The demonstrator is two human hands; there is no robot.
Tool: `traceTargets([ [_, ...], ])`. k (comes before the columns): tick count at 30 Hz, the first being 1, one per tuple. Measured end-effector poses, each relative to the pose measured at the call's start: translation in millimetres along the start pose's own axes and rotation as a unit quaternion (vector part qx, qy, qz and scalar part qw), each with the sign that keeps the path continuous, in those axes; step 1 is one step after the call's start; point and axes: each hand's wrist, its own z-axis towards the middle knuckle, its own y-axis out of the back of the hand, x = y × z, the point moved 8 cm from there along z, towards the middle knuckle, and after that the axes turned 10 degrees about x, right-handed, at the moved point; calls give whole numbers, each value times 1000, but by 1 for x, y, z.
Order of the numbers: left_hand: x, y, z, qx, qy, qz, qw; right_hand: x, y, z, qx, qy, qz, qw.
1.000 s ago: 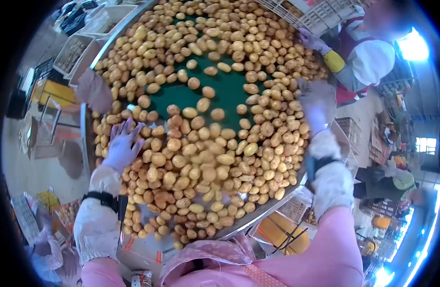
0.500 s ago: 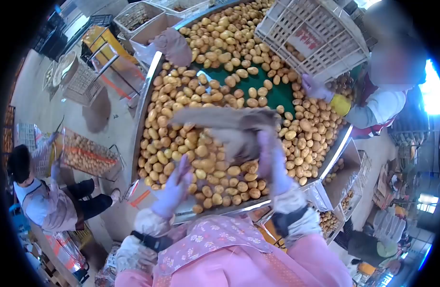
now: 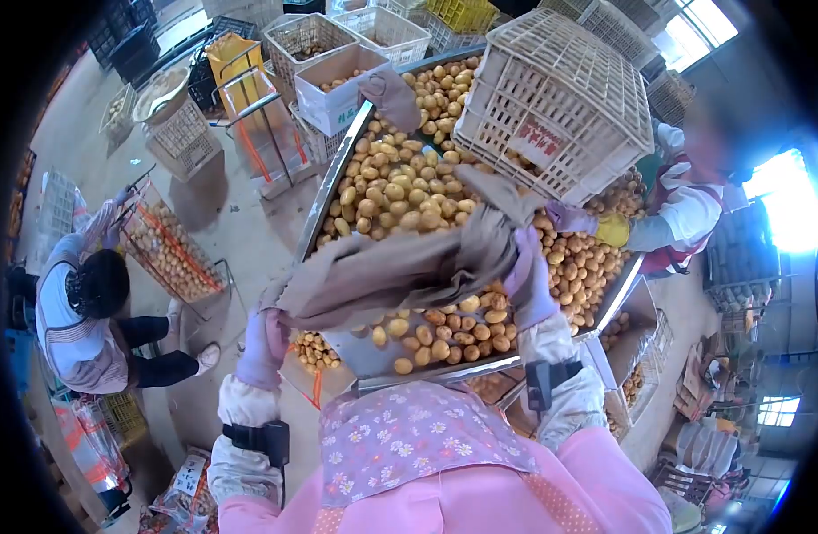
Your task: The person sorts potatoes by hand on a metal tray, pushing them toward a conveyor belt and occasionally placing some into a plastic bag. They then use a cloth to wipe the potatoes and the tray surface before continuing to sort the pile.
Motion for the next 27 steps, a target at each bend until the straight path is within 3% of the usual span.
traceTargets([
  [1, -16, -36, 11, 75, -66, -13, 995, -13, 31, 1, -12, 38, -20, 999],
  [2, -19, -41, 16, 81, -68, -14, 994, -36, 81, 11, -27, 76, -40, 996],
  [3, -10, -43, 19, 75, -24, -173, 982, -48, 134, 15, -10, 151, -408, 900],
  [4, -1, -50, 21, 68, 23, -326, 943, -64, 155, 12, 5, 199, -716, 669],
  [5, -13, -64, 24, 74, 26, -327, 942, -45, 126, -4, -1, 201, -717, 667],
  [7, -39, -72, 27, -24, 28, -325, 945, 0, 113, -36, -202, 8, -736, 646],
  [8, -63, -77, 33, 54, -1, -345, 937, 13, 135, -29, -178, 65, -764, 616],
  [9, -90, -80, 39, 131, -33, -363, 922, 33, 159, -10, -19, 285, -707, 647],
  [10, -128, -103, 47, 261, -70, -355, 895, 63, 198, 10, -218, 84, -609, 758],
  [11, -163, -123, 53, 384, -106, -340, 852, 82, 141, -1, -141, 117, -253, 950],
  [12, -178, -115, 78, 321, -122, -347, 872, 112, 132, 15, -7, 240, -224, 945],
  [13, -191, -108, 98, 257, -138, -352, 889, 153, 134, 24, -95, 318, -319, 888],
  [14, -210, -120, 107, 257, -138, -352, 889, 197, 122, 26, -119, 386, -495, 769],
  [15, -234, -124, 115, 181, -173, -314, 916, 207, 39, 0, 19, 354, -218, 909],
  [16, -252, -124, 116, 104, -208, -272, 934, 225, 57, 18, -48, 264, -94, 959],
  [20, -256, -151, 81, 198, -233, -313, 899, 254, 42, -36, -194, 321, -87, 923],
  [22, -226, -170, 52, 205, -206, -329, 898, 223, 73, -49, -194, 309, -147, 919],
  [24, -163, -148, 43, 115, -132, -310, 934, 169, 89, -63, -165, 250, -274, 914],
  [25, -121, -128, 35, 102, -82, -317, 939, 127, 178, -51, -124, 221, -155, 955],
  [26, -79, -104, 26, 89, -33, -324, 941, 90, 192, -68, -146, 154, -198, 957],
  [27, -38, -80, 12, 30, 29, -340, 939, 52, 206, -93, -231, 103, -115, 961],
])
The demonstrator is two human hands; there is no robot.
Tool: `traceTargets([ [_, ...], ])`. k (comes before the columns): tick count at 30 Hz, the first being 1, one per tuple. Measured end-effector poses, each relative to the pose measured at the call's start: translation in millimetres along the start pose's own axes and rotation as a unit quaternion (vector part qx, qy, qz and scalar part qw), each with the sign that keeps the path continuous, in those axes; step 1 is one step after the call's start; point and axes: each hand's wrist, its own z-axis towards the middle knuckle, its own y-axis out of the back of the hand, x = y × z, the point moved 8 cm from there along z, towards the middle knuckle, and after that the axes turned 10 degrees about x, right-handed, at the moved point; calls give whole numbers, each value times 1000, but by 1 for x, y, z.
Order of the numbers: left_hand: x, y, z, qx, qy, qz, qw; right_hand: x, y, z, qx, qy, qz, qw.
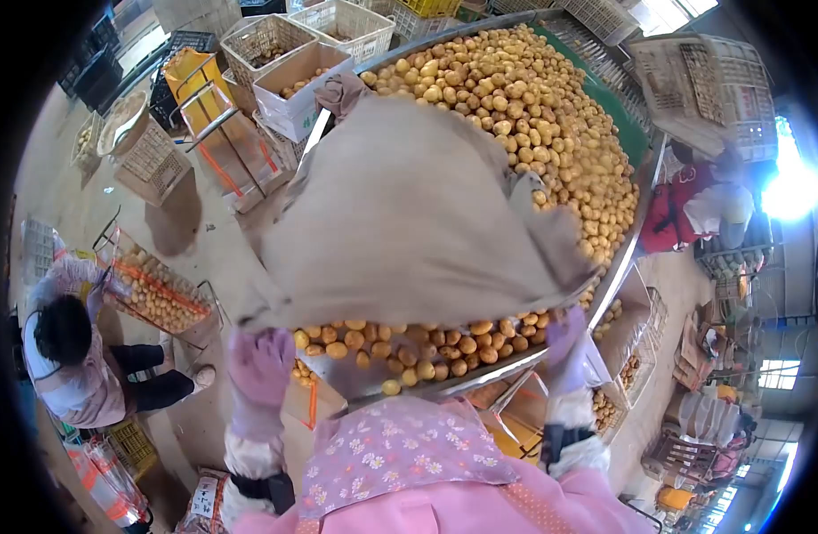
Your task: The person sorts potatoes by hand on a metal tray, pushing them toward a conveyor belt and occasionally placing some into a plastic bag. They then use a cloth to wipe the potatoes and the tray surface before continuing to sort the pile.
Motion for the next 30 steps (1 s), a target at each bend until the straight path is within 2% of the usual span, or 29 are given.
traceTargets([
  [1, 16, 42, -12, -76, 38, -19, 996, -32, 15, -17, -85, -79, 60, 991],
  [2, 23, 83, -10, -83, 43, -16, 996, -53, 25, -9, -91, -86, 60, 990],
  [3, 9, 138, -12, -182, -46, 133, 973, -53, 36, 11, -75, 45, -115, 989],
  [4, -10, 159, -14, -272, -133, 277, 912, -45, 30, 23, -51, 174, -285, 941],
  [5, -10, 92, 21, -216, -107, 383, 892, -12, -44, 25, -41, 200, -438, 875],
  [6, 0, 13, 76, -157, -78, 482, 859, -10, -102, 57, 14, 223, -491, 842],
  [7, 12, -24, 129, -81, -112, 617, 774, -16, -180, 98, 81, 107, -680, 721],
  [8, 27, -54, 179, -1, -141, 733, 665, -11, -237, 97, 119, 269, -597, 746],
  [9, 36, -64, 232, -26, -159, 854, 494, -26, -288, 122, 143, 195, -617, 749],
  [10, 53, -68, 275, -48, -169, 937, 301, -65, -332, 158, 169, 160, -723, 650],
  [11, 69, -62, 300, -50, -162, 939, 298, -75, -361, 157, 215, 140, -749, 611],
  [12, 85, -52, 323, -53, -131, 927, 348, -81, -377, 152, 260, 115, -772, 569],
  [13, 101, -45, 346, -53, -102, 910, 399, -115, -360, 148, 270, 195, -731, 595],
  [14, 124, -56, 335, 22, -115, 916, 383, -128, -333, 132, 362, 158, -677, 621],
  [15, 144, -71, 304, 102, -129, 916, 366, -123, -297, 113, 417, 147, -672, 595],
  [16, 172, -71, 277, 149, -54, 921, 355, -113, -264, 106, 468, 134, -663, 568],
  [17, 197, -68, 260, 193, 21, 920, 340, -101, -237, 126, 444, 135, -670, 580],
  [18, 210, -70, 275, 191, 27, 919, 343, -93, -219, 145, 427, 143, -675, 585],
  [20, 242, -79, 316, 287, 20, 904, 317, -127, -201, 210, 384, 49, -779, 494],
  [21, 240, -87, 353, 255, -128, 923, 257, -118, -227, 230, 293, 115, -750, 581],
  [22, 217, -115, 382, 231, -126, 926, 270, -107, -256, 250, 194, 184, -708, 653],
  [23, 199, -126, 403, 177, -132, 943, 248, -144, -261, 265, 243, -16, -757, 606],
  [24, 178, -104, 417, 159, -60, 910, 377, -125, -294, 228, 223, 96, -756, 608],
  [25, 151, -110, 398, 128, -115, 937, 303, -104, -326, 194, 203, 217, -738, 605],
  [26, 134, -96, 365, 130, -129, 929, 322, -110, -321, 156, 300, 190, -721, 595],
  [27, 134, -71, 322, 171, -65, 941, 285, -113, -303, 114, 389, 165, -699, 576],
  [28, 142, -44, 284, 191, 19, 940, 283, -129, -258, 92, 413, 173, -701, 555],
  [29, 155, -37, 260, 228, 72, 942, 236, -121, -252, 109, 408, 172, -706, 553],
  [30, 167, -36, 268, 225, 41, 925, 304, -112, -255, 145, 372, 182, -700, 582],
])
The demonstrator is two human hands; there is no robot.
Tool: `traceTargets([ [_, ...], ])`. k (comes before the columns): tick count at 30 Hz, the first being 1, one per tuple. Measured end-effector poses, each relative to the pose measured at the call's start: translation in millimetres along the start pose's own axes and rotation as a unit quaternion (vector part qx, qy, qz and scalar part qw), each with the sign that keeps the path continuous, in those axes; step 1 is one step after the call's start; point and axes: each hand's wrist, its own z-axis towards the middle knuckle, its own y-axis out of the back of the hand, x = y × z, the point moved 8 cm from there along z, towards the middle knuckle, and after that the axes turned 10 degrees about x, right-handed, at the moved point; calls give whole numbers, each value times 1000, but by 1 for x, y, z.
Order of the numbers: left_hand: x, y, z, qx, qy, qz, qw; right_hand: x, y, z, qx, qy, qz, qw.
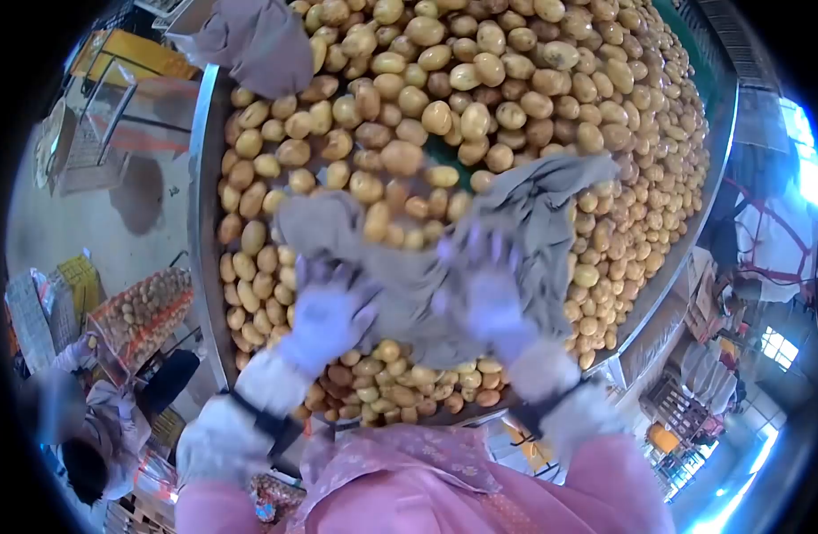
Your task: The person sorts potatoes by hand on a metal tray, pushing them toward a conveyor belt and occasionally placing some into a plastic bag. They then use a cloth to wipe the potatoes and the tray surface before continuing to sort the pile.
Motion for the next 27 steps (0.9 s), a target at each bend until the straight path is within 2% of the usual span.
traceTargets([
  [1, -6, -4, 16, -31, -20, -60, 998, -15, 7, 15, -37, -33, 25, 998],
  [3, 17, -1, 76, 179, 139, -124, 966, -20, 39, 80, -124, -80, -99, 984],
  [5, 26, 53, 91, -83, 107, -111, 985, 11, 41, 91, -202, -115, -134, 963],
  [6, 20, 71, 61, -266, 14, 15, 964, 29, 24, 67, -152, -74, -64, 984],
  [7, 19, 51, 30, -172, 18, -32, 984, 46, -1, 26, -67, -22, -48, 996],
  [8, 18, 9, 0, -110, -7, -178, 978, 48, -15, -21, -2, 33, -32, 999],
  [9, 16, -31, -19, -44, -34, -317, 947, 41, -31, -54, 61, 86, -14, 994],
  [10, -17, -13, -39, -138, -165, 40, 976, 16, -43, -33, -9, 105, -49, 993],
  [11, -26, -12, -30, -131, -161, 36, 978, -7, -55, -11, -70, 122, -79, 987],
  [12, -28, -12, 6, -115, -101, 14, 988, 0, 4, 12, -113, 11, -16, 993],
  [13, -22, -10, 29, -100, -41, -6, 994, -15, 13, 36, -236, -70, -94, 965],
  [14, -22, -4, 37, -98, -42, -9, 994, -23, 30, 51, -189, -91, -16, 978],
  [15, -14, 14, 41, -153, -10, -84, 985, -19, 42, 36, -187, -93, -20, 978],
  [16, -8, 29, 38, -206, 21, -159, 965, -23, 47, 14, -155, -94, 92, 979],
  [17, -24, 46, 1, -264, -63, -163, 949, -25, 48, -15, -120, -96, 204, 967],
  [18, -37, 45, -40, -239, -41, -110, 964, -16, 51, -59, -65, -114, 107, 985],
  [19, -35, 24, -71, -98, -32, -101, 990, -3, 50, -106, -7, -130, 11, 991],
  [20, -38, -4, -104, 14, -38, -105, 994, 12, 45, -143, -40, -103, 43, 993],
  [21, -55, -24, -132, -4, -99, -108, 989, 14, 34, -160, -76, -73, 75, 992],
  [22, -69, -33, -147, -12, -49, -78, 996, 13, 20, -152, -81, -69, 76, 991],
  [24, -84, -76, -122, -23, -44, -78, 996, 30, -13, -125, -79, -52, -194, 976],
  [26, -94, -78, -70, -66, -43, -82, 993, 7, -23, -74, -219, -32, -233, 947],
  [27, -96, -66, -40, -85, -42, -85, 992, -31, -42, -39, -43, -98, -113, 988],
])
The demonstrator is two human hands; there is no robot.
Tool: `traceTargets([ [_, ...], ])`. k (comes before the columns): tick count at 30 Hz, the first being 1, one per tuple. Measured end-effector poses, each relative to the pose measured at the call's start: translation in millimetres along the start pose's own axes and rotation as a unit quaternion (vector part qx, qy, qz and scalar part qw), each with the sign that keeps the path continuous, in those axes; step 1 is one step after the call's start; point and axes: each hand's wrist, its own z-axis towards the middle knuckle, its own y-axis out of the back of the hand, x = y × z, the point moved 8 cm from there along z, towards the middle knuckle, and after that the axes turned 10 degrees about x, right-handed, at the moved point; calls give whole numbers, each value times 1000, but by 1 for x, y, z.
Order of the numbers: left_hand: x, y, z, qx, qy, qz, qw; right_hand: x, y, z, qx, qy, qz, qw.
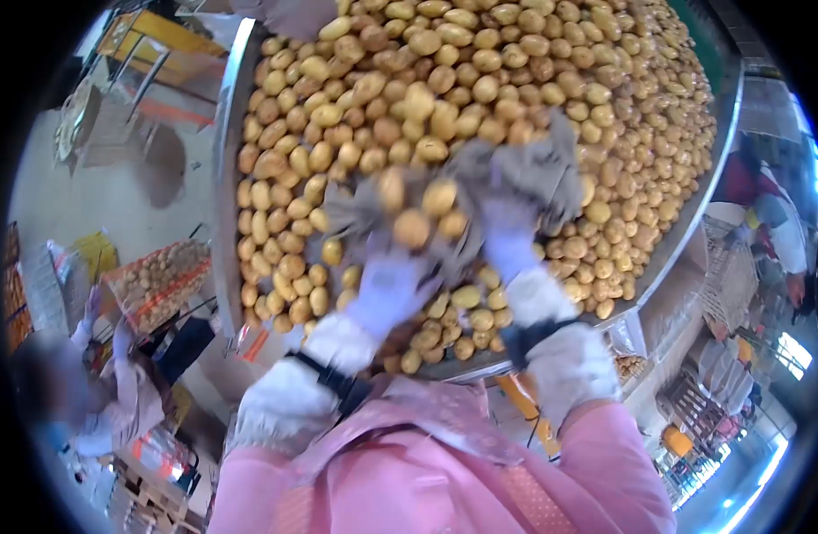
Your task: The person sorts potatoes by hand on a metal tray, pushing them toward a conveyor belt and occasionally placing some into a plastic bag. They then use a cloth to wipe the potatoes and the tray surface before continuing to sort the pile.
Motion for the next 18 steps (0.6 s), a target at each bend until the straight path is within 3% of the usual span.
traceTargets([
  [1, 0, 7, 27, 29, 4, -58, 998, -17, 6, 20, -29, -8, -12, 999],
  [2, 7, 18, 39, 52, 19, -102, 993, -41, -3, 16, -3, -46, 113, 993],
  [3, 6, 11, 35, 44, -1, -109, 993, -78, -56, 14, -10, -29, 292, 956],
  [4, 20, 9, 28, 29, -21, -115, 993, -37, 28, -35, -53, 51, 105, 992],
  [5, 10, 20, -6, 28, -73, -30, 996, -63, -35, -92, -38, 129, -11, 991],
  [6, -18, 13, -46, 35, -129, 45, 990, -51, -30, -148, -9, 14, 142, 990],
  [7, -22, 16, -73, 12, -135, 10, 991, -69, -94, -194, 76, -101, 435, 892],
  [8, -26, 17, -96, -6, -148, -31, 988, 4, -8, -192, 39, 114, 159, 980],
  [10, -15, -30, -107, 9, -130, -40, 991, 32, -41, -173, 95, 104, 36, 989],
  [11, -1, -43, -96, 15, -124, -32, 992, 35, -41, -142, 62, 123, 67, 988],
  [12, -5, -29, -81, 12, -118, -29, 992, 14, -62, -118, 111, 79, 96, 986],
  [13, -2, -13, -54, 70, -32, -86, 993, -24, -87, -100, 165, 36, 125, 978],
  [14, 7, 7, -25, 125, 50, -139, 981, -70, -50, -83, 52, -45, 272, 960],
  [15, 6, 58, 0, -28, 5, -113, 993, -90, 26, -58, -42, -68, 88, 993],
  [16, 2, 108, 14, -175, -42, -85, 980, -136, 65, -50, -159, -84, 378, 908],
  [17, 3, 129, 43, -87, 18, -52, 995, -175, 101, -29, -118, 25, 319, 940],
  [18, -5, 163, 73, -180, -10, 26, 983, -160, 150, -10, -189, 79, 31, 978],
])
